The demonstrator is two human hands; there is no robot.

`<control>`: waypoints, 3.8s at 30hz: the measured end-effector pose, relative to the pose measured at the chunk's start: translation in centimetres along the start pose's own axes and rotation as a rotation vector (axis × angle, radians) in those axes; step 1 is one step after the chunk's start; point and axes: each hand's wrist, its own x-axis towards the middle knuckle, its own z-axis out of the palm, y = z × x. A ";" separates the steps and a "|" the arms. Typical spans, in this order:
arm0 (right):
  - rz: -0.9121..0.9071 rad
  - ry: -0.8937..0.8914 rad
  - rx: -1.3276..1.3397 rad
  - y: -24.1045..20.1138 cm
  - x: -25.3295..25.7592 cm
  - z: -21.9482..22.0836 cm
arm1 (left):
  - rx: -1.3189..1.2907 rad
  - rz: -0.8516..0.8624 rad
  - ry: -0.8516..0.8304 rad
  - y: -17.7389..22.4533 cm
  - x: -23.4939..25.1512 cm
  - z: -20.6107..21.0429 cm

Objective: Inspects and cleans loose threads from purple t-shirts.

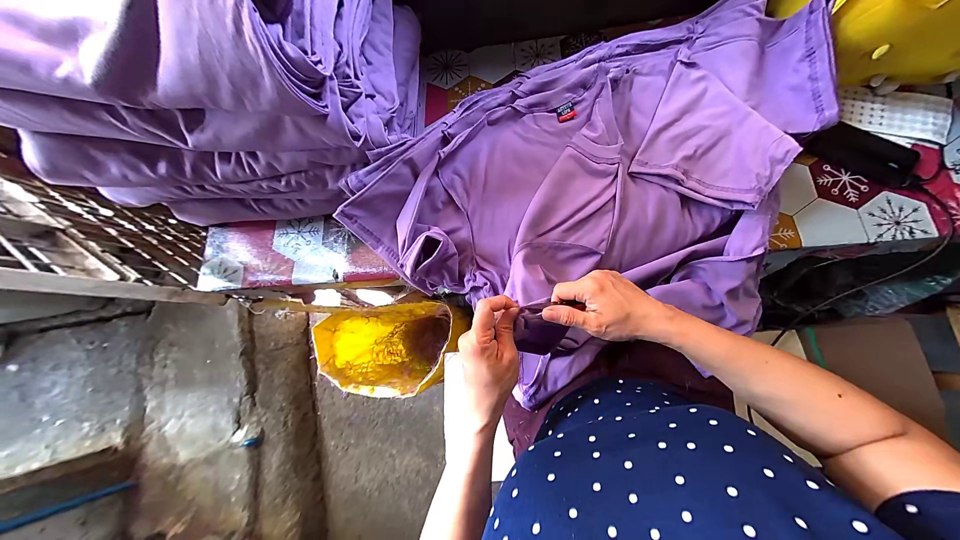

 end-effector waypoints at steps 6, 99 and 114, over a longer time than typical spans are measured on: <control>-0.023 -0.014 -0.028 -0.2 -0.2 -0.3 | 0.032 0.037 -0.014 0.2 0.0 0.3; 0.207 0.354 0.819 -2.7 -0.4 -0.9 | -0.542 -0.380 -0.118 2.4 1.0 0.0; -0.295 -0.039 0.202 -11.1 8.4 -4.2 | -0.669 -0.383 -0.002 3.3 1.0 0.2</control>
